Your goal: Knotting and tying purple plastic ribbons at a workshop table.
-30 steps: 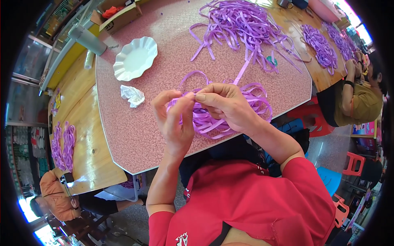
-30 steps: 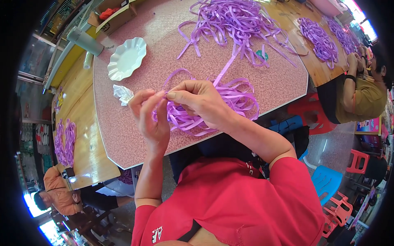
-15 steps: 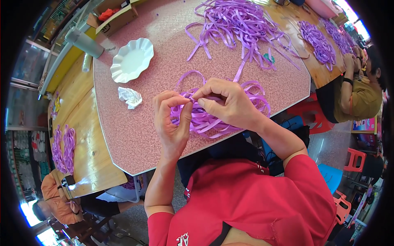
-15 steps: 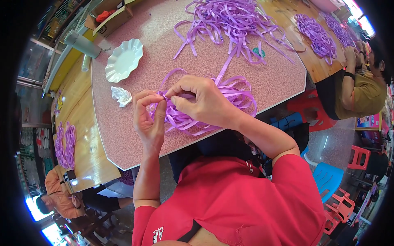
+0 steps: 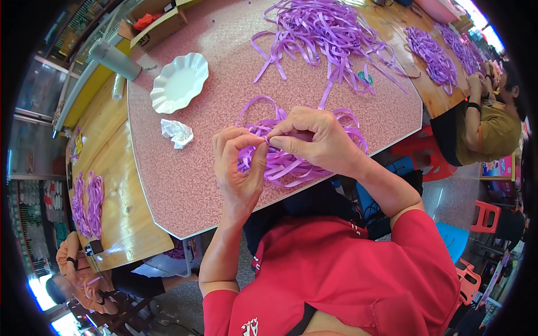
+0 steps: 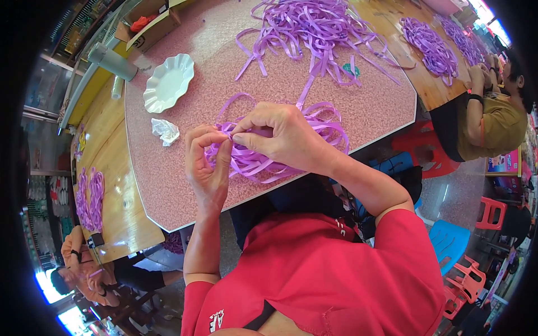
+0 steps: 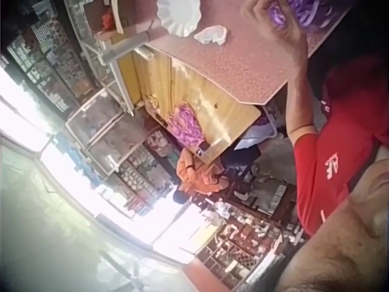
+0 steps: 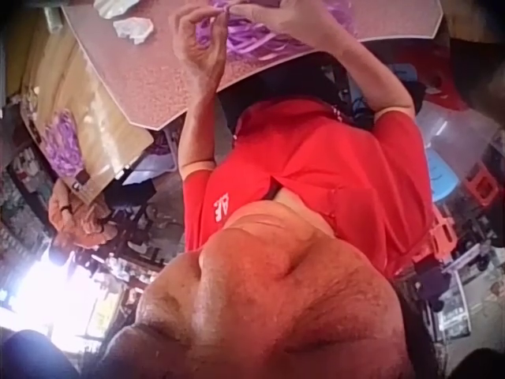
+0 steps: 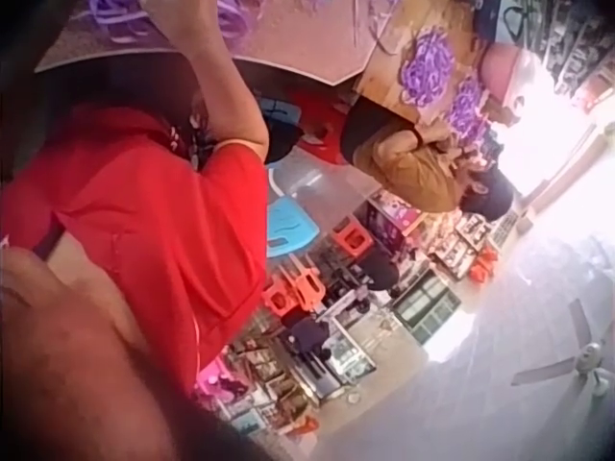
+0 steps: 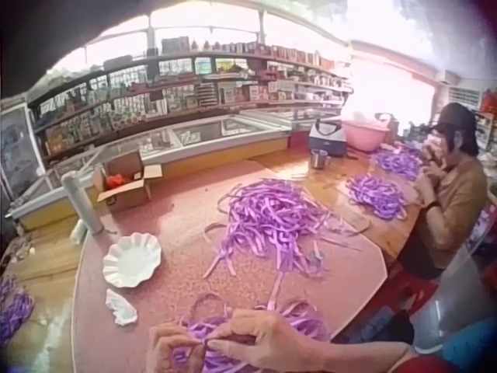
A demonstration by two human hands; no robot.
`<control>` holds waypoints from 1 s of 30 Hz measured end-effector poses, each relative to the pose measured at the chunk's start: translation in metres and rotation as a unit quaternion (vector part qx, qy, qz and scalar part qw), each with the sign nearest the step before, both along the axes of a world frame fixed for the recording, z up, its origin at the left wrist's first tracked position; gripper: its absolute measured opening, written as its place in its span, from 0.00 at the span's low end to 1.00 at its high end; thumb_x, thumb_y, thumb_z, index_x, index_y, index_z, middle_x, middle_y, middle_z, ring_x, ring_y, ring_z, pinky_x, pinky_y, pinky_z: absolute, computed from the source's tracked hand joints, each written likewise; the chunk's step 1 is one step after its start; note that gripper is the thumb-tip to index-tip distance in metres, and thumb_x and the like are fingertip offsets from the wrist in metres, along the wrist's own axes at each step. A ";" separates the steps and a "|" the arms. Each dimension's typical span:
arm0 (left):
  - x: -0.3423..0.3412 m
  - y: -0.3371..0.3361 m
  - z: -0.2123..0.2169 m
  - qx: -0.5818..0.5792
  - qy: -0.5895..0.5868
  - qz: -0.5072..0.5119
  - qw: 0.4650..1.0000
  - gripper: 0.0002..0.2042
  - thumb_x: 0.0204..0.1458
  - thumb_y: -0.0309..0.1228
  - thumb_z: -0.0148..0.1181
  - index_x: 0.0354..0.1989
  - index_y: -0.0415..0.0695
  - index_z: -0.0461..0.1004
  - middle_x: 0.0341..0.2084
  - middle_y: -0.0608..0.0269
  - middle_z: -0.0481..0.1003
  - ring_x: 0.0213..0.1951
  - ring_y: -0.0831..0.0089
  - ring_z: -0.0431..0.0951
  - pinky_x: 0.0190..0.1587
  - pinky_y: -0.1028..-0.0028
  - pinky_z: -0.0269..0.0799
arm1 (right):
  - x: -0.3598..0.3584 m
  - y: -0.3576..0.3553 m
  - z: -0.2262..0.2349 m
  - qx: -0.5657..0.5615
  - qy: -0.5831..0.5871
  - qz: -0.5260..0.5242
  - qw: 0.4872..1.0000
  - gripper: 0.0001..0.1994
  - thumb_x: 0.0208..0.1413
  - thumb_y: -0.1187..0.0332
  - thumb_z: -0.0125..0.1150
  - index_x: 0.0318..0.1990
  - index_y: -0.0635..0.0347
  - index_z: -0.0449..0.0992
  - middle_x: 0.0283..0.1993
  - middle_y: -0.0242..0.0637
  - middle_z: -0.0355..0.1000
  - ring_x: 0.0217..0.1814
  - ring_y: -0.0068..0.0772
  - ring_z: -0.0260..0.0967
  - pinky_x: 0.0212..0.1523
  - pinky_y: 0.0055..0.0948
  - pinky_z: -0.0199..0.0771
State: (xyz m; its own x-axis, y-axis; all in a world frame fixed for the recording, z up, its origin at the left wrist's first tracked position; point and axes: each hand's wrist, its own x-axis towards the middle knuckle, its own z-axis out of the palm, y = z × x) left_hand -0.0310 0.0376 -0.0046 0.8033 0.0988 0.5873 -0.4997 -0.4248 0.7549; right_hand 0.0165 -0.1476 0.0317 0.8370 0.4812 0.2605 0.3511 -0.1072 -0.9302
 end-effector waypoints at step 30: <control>-0.010 -0.006 0.021 0.094 0.014 -0.037 0.995 0.18 0.52 0.26 0.68 0.50 0.42 0.71 0.46 0.53 0.72 0.55 0.55 0.71 0.62 0.55 0.61 | -0.005 -0.015 0.006 -0.049 0.024 -0.006 0.998 0.05 0.58 0.73 0.67 0.38 0.66 0.82 0.31 0.30 0.71 0.32 0.17 0.65 0.31 0.22 0.64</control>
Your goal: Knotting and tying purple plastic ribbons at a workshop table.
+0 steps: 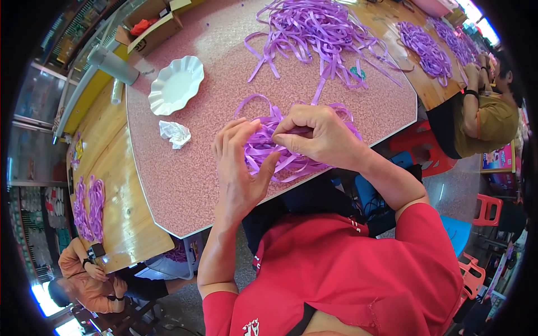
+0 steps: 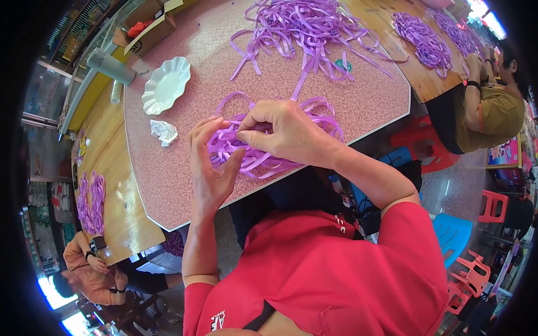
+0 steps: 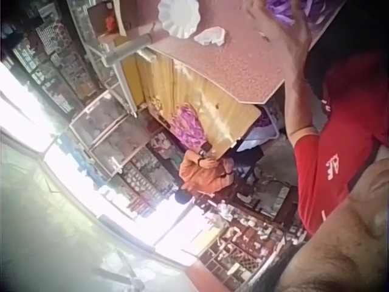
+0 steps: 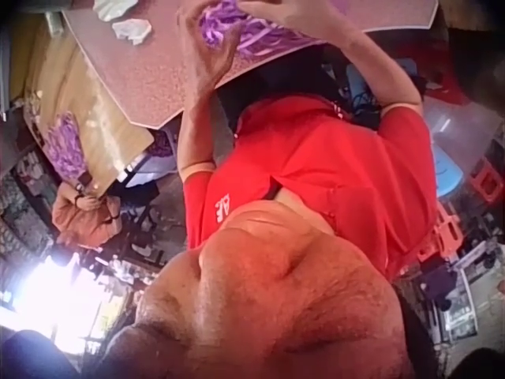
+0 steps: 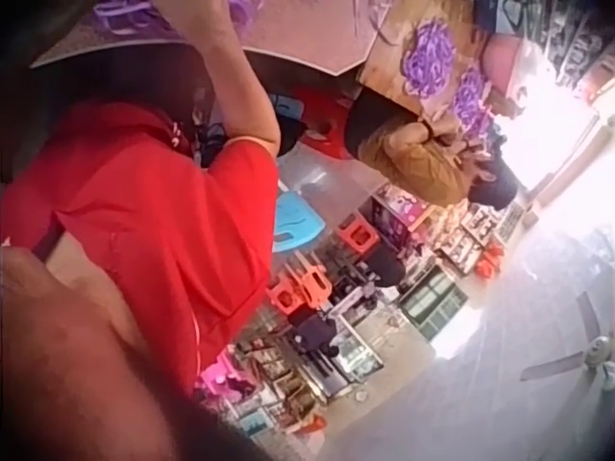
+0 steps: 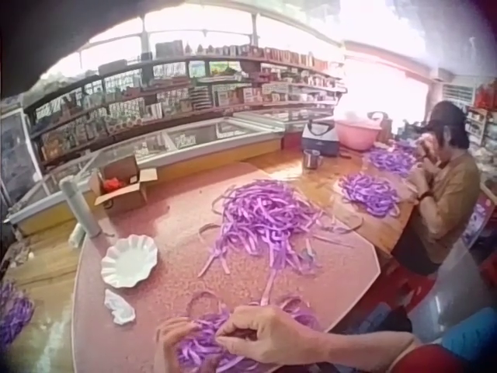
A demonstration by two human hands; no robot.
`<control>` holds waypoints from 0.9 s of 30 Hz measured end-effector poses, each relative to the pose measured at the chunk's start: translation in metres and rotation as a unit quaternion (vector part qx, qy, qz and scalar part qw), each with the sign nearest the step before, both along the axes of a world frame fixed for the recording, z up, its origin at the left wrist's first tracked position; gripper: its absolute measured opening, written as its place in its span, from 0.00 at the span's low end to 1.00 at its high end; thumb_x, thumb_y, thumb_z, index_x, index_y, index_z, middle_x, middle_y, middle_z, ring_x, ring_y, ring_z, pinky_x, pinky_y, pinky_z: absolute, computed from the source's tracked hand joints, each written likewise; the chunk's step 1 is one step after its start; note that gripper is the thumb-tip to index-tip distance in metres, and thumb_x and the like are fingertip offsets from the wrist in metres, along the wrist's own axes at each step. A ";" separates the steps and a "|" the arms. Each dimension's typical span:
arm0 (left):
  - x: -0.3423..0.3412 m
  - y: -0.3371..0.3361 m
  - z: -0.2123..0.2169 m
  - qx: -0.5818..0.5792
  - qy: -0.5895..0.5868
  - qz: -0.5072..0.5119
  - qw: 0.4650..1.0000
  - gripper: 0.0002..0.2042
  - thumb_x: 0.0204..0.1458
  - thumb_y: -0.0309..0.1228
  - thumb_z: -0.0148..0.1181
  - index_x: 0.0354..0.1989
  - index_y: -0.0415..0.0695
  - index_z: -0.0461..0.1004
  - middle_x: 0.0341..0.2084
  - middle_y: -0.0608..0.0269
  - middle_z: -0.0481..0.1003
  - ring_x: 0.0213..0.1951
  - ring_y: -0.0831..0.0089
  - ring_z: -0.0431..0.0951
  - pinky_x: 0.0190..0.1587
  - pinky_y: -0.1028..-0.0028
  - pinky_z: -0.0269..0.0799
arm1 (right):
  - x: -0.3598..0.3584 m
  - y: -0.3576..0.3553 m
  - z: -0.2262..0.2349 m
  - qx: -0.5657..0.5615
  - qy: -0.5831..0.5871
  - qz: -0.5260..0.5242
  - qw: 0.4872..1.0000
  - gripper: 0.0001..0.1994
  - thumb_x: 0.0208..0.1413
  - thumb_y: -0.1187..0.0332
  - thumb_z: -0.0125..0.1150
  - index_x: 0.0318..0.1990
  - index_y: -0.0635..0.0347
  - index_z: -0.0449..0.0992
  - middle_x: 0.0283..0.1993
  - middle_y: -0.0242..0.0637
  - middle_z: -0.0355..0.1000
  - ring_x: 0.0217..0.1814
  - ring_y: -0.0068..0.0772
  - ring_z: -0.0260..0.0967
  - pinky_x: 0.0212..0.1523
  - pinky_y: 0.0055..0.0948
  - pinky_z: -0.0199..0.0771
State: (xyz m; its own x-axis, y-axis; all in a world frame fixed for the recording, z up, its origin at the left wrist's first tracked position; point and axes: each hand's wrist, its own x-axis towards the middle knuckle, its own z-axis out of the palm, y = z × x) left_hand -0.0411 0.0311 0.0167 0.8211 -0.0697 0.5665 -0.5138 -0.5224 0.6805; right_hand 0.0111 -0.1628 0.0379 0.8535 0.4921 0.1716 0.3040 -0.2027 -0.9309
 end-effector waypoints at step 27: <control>0.017 0.030 0.005 0.118 0.037 -0.209 0.970 0.04 0.51 0.28 0.66 0.32 0.43 0.77 0.35 0.62 0.78 0.49 0.59 0.76 0.63 0.53 0.59 | -0.002 -0.016 -0.009 0.061 -0.125 0.083 0.987 0.03 0.55 0.75 0.68 0.33 0.64 0.79 0.29 0.36 0.72 0.31 0.30 0.71 0.32 0.30 0.68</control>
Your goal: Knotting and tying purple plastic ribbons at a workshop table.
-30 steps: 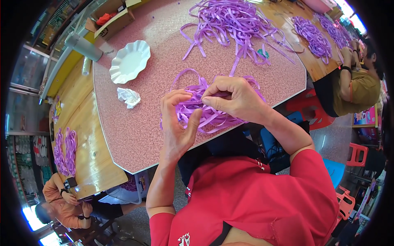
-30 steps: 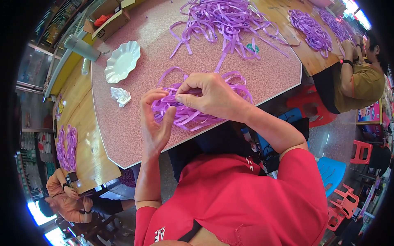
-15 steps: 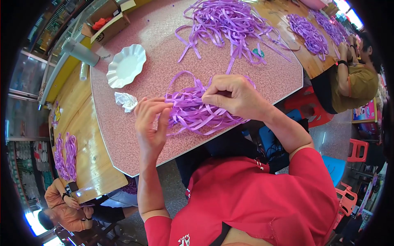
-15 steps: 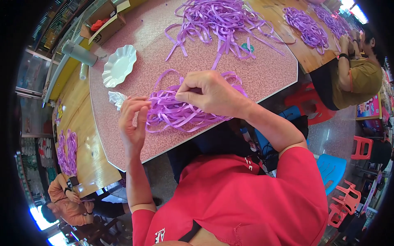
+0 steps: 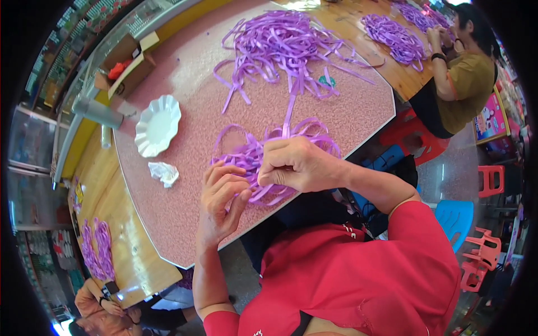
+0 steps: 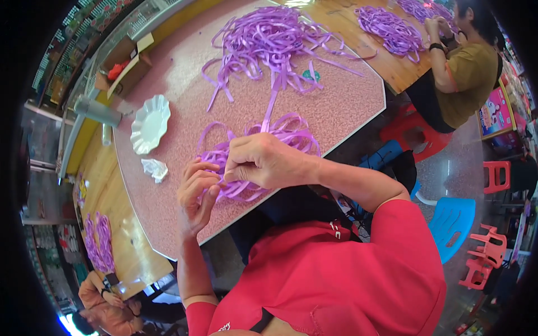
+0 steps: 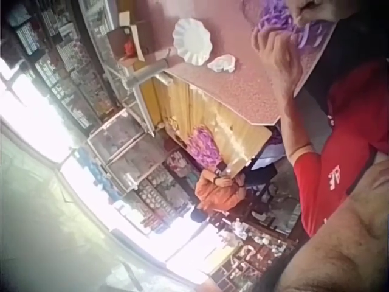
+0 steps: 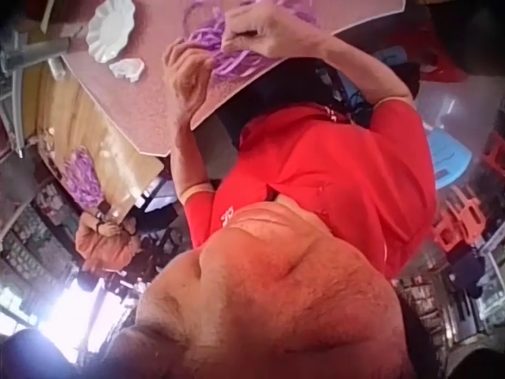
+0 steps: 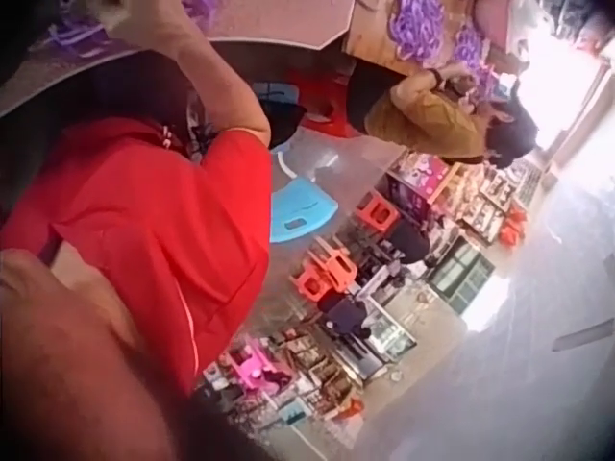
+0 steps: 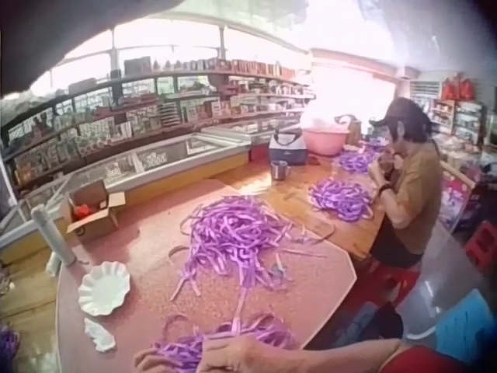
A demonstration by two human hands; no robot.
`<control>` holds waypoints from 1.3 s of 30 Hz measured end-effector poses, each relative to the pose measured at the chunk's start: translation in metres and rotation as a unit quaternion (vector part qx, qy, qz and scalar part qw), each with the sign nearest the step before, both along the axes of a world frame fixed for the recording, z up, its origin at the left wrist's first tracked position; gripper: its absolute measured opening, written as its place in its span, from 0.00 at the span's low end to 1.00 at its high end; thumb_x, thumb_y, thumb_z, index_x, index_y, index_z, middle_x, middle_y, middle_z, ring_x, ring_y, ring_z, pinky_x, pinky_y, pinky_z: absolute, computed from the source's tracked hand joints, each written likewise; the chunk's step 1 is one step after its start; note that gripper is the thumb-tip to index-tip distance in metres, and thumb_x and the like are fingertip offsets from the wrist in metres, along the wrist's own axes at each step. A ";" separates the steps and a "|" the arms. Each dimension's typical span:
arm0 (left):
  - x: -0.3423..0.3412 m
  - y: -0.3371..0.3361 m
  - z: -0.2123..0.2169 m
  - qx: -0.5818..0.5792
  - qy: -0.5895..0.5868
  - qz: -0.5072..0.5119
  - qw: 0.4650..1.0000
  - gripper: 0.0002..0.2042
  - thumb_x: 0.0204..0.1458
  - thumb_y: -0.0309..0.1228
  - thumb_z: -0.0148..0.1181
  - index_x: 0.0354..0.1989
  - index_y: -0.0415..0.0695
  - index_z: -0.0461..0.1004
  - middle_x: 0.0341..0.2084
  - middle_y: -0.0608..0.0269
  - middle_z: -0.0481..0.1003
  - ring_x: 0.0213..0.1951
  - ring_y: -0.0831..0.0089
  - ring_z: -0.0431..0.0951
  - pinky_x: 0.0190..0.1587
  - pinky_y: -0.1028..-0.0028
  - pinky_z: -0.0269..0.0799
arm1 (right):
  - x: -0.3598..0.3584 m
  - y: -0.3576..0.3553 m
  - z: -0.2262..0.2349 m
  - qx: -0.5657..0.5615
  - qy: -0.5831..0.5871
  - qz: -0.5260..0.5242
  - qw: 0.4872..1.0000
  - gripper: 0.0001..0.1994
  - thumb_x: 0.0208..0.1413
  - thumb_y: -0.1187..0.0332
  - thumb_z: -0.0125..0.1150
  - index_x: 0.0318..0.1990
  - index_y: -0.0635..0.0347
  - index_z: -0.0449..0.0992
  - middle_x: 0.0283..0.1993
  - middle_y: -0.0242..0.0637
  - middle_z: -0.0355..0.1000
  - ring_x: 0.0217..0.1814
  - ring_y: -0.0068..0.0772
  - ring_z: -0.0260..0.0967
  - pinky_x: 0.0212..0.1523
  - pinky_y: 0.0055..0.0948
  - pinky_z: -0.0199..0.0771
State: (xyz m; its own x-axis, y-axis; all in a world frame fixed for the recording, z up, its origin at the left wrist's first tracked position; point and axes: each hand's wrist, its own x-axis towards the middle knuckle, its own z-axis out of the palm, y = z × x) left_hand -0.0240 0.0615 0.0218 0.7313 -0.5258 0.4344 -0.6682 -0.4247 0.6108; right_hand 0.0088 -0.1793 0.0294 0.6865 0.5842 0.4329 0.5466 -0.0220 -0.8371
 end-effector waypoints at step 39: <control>-0.013 0.037 0.003 -0.090 0.252 0.143 0.953 0.05 0.59 0.27 0.64 0.38 0.38 0.78 0.29 0.69 0.76 0.36 0.81 0.72 0.41 0.78 0.67 | 0.054 -0.089 -0.002 -0.095 -0.146 -0.307 0.936 0.12 0.59 0.69 0.65 0.49 0.63 0.82 0.48 0.42 0.80 0.52 0.37 0.77 0.53 0.35 0.76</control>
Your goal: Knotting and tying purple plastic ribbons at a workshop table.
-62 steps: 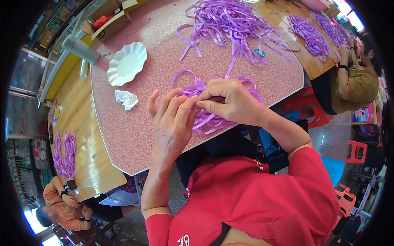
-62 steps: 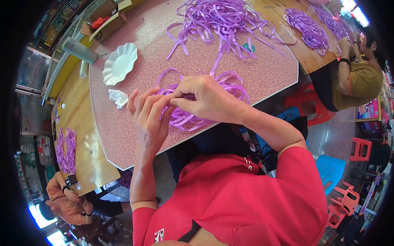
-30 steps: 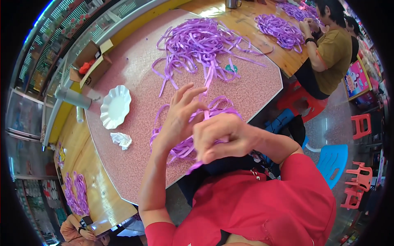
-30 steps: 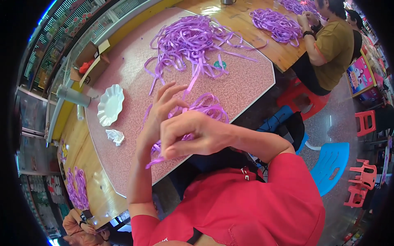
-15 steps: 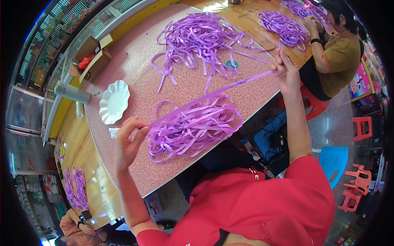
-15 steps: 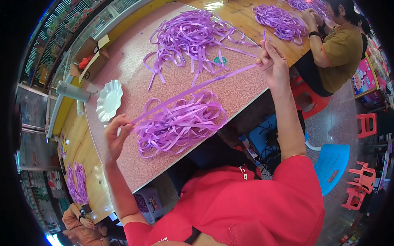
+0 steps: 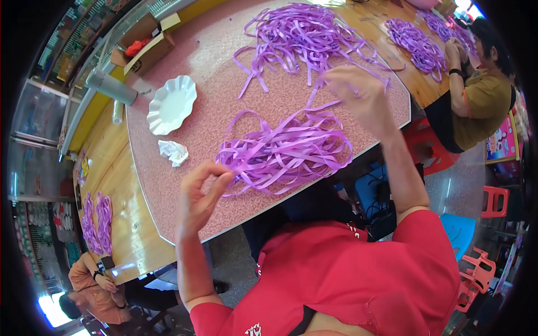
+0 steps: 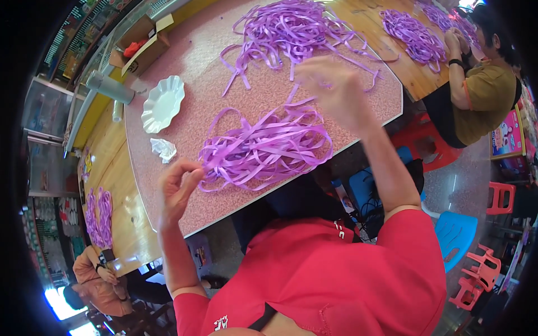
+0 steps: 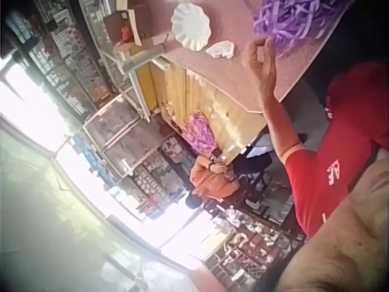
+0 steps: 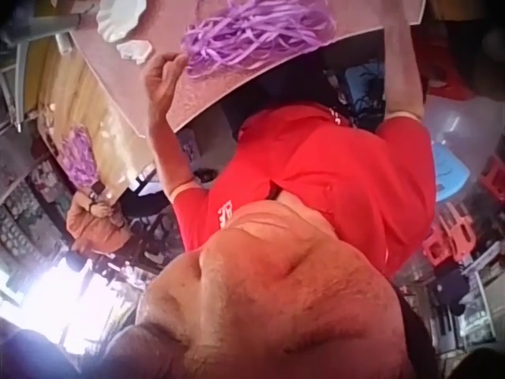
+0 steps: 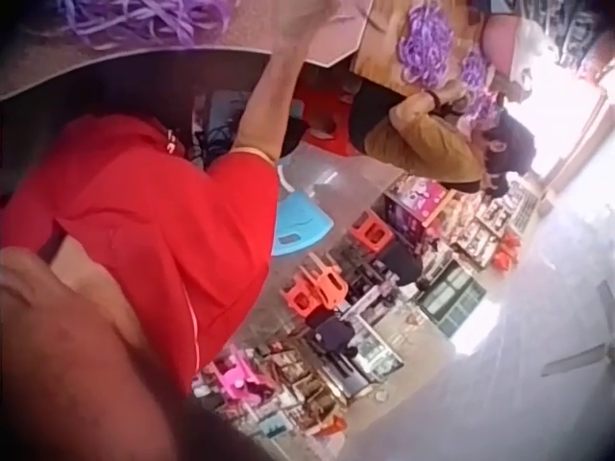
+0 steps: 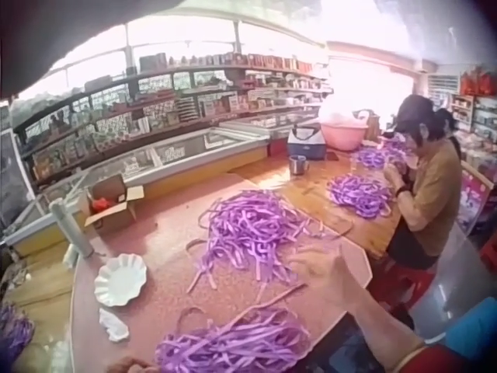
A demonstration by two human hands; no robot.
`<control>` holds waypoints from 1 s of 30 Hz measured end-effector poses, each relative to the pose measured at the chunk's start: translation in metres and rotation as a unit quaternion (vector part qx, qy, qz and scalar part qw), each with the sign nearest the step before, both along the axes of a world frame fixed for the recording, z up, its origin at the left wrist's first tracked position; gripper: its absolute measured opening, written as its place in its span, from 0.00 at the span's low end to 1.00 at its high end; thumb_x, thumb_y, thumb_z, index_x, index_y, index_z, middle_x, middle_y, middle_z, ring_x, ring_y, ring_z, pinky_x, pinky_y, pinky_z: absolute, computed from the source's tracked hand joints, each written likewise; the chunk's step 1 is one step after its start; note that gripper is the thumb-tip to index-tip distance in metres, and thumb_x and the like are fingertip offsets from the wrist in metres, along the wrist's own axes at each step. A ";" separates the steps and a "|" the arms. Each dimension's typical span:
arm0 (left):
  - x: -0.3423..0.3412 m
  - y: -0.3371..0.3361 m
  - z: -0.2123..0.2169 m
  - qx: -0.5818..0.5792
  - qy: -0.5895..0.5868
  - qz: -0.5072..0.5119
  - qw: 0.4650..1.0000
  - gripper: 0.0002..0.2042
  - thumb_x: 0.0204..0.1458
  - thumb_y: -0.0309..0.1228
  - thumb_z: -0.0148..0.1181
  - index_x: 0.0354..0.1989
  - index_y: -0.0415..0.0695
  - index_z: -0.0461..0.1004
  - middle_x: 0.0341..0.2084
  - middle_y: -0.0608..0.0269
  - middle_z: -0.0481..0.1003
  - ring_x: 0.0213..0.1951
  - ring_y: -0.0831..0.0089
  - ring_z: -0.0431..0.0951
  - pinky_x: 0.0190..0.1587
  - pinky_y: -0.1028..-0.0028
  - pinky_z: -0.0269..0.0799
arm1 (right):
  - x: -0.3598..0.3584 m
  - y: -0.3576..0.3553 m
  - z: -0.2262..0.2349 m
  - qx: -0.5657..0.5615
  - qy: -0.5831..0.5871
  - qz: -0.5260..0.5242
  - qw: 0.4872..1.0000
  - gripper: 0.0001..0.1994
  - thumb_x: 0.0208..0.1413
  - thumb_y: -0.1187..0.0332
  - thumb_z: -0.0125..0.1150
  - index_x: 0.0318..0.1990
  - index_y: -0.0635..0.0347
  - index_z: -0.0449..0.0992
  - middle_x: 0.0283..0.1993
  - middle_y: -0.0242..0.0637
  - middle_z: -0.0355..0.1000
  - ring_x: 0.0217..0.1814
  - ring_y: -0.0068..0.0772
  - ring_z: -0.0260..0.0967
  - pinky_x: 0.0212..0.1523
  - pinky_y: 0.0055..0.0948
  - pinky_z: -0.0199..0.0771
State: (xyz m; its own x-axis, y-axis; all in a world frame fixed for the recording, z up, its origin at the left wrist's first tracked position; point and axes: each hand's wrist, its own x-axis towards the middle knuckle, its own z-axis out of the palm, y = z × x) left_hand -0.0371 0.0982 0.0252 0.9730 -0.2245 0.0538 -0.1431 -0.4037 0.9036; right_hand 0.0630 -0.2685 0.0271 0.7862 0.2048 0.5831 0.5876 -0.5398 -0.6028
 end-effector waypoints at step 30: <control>0.123 0.096 -0.062 0.475 -0.281 0.185 0.813 0.17 0.56 0.45 0.64 0.44 0.43 0.80 0.63 0.51 0.66 0.71 0.47 0.52 0.69 0.41 0.43 | -0.010 0.114 -0.006 0.121 0.226 0.133 0.958 0.06 0.59 0.70 0.68 0.38 0.64 0.83 0.26 0.21 0.66 0.26 0.11 0.55 0.25 0.20 0.55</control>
State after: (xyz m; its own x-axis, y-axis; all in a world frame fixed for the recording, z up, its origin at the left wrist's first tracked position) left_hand 0.0860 0.1940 -0.0373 0.8657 -0.1219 0.4856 -0.1355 -0.9907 -0.0072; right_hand 0.0531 -0.1546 0.0210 0.9084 0.3335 0.2520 0.3348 -0.2197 -0.9163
